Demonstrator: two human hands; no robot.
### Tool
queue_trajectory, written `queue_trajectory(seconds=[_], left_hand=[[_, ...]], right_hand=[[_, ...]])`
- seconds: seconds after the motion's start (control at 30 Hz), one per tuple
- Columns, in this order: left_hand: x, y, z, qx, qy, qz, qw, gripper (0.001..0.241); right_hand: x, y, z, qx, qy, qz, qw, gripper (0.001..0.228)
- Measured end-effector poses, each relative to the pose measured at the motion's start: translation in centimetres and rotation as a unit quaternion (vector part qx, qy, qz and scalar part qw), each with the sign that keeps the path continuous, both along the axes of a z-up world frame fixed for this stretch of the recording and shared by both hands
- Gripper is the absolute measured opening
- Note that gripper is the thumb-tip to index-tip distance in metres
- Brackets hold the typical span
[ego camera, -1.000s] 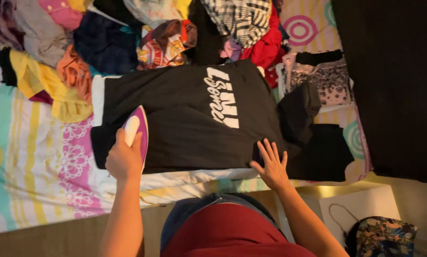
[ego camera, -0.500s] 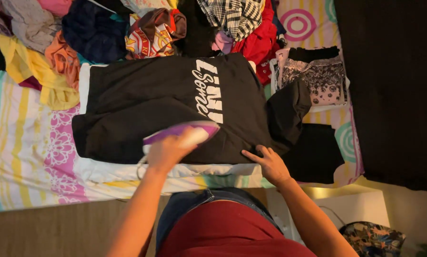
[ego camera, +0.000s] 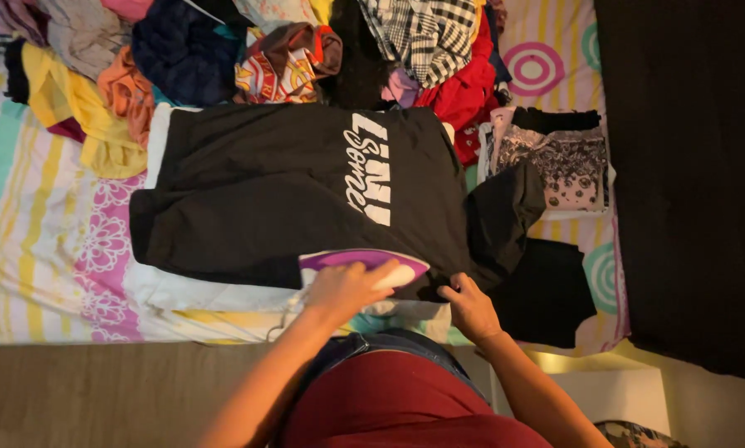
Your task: The person irons a black jacket with white stripes on a bed using a purple iron. They smooth the fabric, flip the jacket to iron the other side, and then fold the garment neatly.
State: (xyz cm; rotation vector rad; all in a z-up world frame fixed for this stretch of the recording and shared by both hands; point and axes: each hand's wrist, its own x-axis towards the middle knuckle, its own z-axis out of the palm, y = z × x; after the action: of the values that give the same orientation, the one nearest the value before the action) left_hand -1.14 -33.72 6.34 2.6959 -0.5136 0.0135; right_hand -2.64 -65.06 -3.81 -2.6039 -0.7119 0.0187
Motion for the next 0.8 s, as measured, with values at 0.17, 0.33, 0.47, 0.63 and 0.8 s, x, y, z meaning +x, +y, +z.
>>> queue_trajectory(seconds=[0.17, 0.33, 0.47, 0.63, 0.8], left_hand=[[0.6, -1.4, -1.3, 0.055, -0.061, 0.019, 0.996, 0.048], [-0.3, -1.1, 0.8, -0.016, -0.078, 0.113, 0.990, 0.049], [-0.5, 5.2, -1.2, -0.074, -0.084, 0.172, 0.979, 0.054], [-1.3, 17.9, -4.1, 0.076, 0.031, 0.509, 0.857, 0.056], [-3.2, 19.9, -1.3, -0.061, -0.071, 0.595, 0.798, 0.056]], right_hand=[[-0.4, 0.2, 0.0, -0.003, 0.034, -0.042, 0.999, 0.024], [-0.3, 1.1, 0.8, 0.016, 0.069, -0.090, 0.993, 0.017], [0.2, 1.3, 0.4, 0.005, 0.091, -0.104, 0.990, 0.016], [0.1, 1.8, 0.4, -0.030, 0.116, -0.130, 0.984, 0.016], [0.2, 2.6, 0.6, -0.044, 0.072, -0.140, 0.987, 0.022]])
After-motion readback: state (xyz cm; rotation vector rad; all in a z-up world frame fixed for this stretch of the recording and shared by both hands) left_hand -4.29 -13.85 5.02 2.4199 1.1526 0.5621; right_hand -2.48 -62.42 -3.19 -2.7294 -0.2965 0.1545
